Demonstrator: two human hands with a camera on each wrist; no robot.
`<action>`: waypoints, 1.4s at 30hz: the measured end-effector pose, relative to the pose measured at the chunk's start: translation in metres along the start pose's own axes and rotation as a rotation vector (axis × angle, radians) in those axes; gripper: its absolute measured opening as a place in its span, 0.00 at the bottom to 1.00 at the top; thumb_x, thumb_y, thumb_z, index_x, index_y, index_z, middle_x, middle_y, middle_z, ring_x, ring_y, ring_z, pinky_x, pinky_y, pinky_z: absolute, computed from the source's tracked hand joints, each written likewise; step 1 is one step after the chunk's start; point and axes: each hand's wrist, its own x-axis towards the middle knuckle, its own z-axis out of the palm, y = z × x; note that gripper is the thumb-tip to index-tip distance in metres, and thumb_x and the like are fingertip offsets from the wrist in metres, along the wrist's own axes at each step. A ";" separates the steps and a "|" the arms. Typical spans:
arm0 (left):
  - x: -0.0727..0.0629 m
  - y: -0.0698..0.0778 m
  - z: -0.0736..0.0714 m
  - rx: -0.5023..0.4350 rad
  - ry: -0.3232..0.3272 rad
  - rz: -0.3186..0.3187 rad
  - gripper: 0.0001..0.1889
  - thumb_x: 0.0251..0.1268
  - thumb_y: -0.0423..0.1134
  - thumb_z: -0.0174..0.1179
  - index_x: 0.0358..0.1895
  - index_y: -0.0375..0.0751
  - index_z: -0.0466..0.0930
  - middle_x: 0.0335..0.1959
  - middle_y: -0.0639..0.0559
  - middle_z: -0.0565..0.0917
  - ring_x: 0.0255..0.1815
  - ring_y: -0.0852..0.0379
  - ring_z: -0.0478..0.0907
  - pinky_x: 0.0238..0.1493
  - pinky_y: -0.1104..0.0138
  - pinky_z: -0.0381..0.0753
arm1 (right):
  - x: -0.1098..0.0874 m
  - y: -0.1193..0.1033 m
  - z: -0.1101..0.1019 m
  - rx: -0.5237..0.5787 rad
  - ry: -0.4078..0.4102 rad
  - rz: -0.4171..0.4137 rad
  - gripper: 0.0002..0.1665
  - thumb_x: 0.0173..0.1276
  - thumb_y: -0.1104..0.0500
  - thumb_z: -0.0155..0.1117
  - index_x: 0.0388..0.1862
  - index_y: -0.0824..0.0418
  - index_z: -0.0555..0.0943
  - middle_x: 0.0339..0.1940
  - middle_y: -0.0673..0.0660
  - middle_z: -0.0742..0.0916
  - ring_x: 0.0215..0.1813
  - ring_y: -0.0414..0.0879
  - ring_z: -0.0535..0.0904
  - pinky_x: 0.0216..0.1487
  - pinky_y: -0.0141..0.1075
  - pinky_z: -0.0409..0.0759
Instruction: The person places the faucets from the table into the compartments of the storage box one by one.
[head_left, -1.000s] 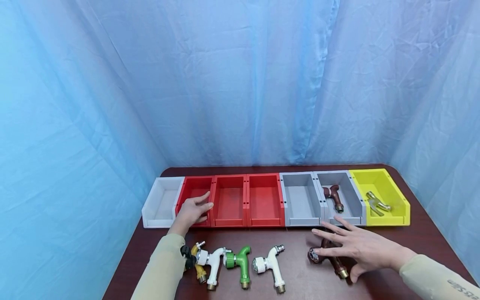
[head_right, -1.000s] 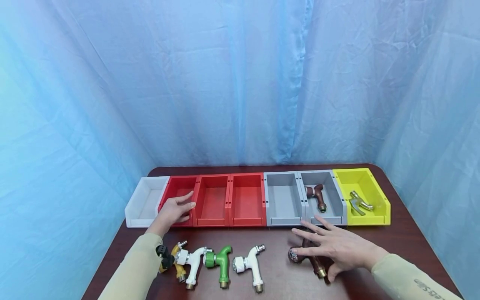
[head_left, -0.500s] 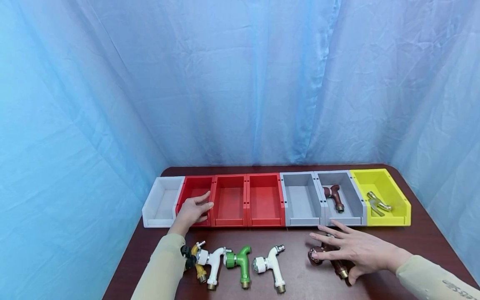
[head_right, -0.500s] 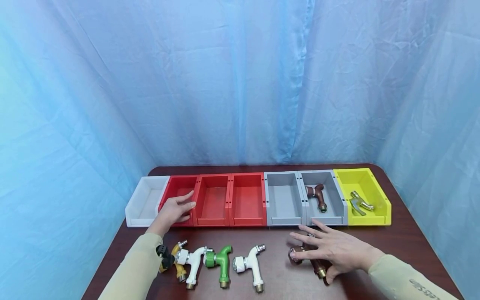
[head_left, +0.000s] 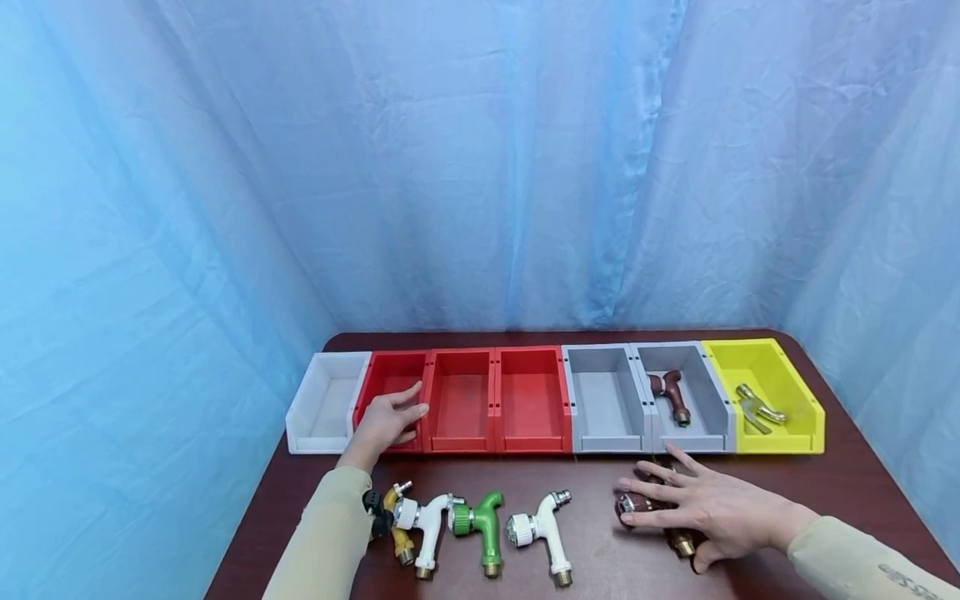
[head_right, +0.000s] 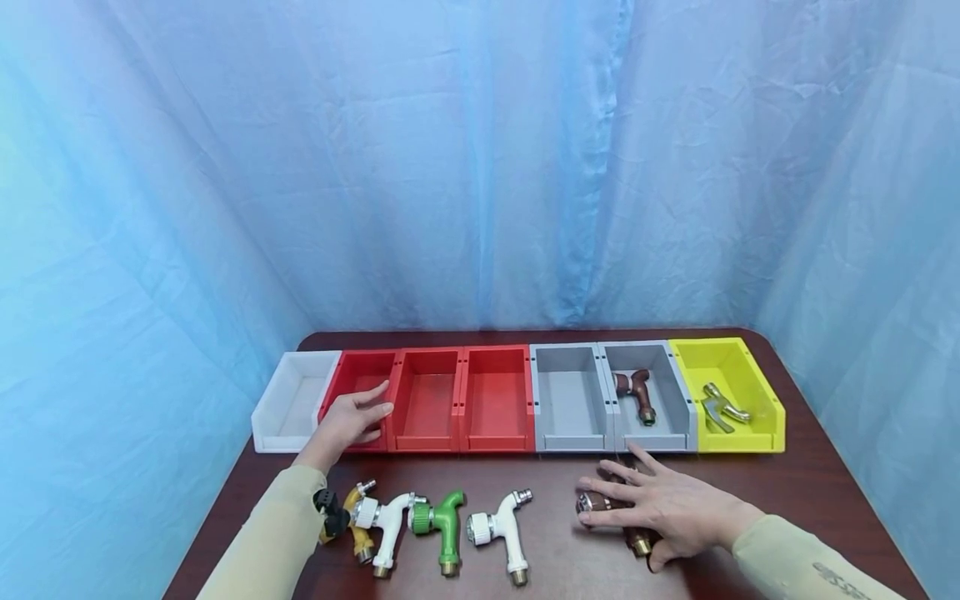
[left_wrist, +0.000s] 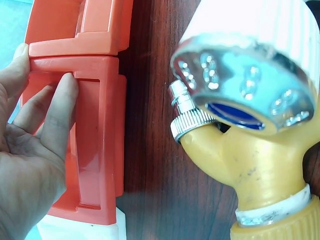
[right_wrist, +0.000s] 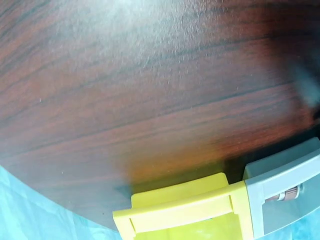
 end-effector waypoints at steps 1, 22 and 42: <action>0.000 0.000 0.000 0.000 0.001 -0.001 0.37 0.63 0.49 0.73 0.75 0.62 0.69 0.73 0.39 0.71 0.68 0.37 0.72 0.49 0.57 0.88 | -0.001 0.000 0.001 0.006 -0.010 0.005 0.63 0.48 0.21 0.66 0.82 0.41 0.63 0.81 0.58 0.68 0.84 0.56 0.51 0.80 0.56 0.23; 0.000 0.002 0.001 0.014 0.003 -0.009 0.37 0.63 0.50 0.72 0.76 0.62 0.69 0.73 0.40 0.71 0.68 0.38 0.72 0.49 0.58 0.88 | 0.001 -0.008 0.002 -0.056 0.037 0.040 0.61 0.46 0.43 0.80 0.81 0.45 0.64 0.78 0.55 0.72 0.71 0.61 0.73 0.82 0.53 0.29; 0.001 0.000 0.002 0.004 0.001 0.005 0.36 0.63 0.51 0.72 0.75 0.63 0.70 0.72 0.41 0.73 0.67 0.39 0.74 0.48 0.58 0.88 | 0.007 -0.007 -0.001 -0.041 0.050 0.063 0.58 0.50 0.52 0.79 0.81 0.44 0.64 0.78 0.56 0.72 0.74 0.64 0.69 0.83 0.48 0.29</action>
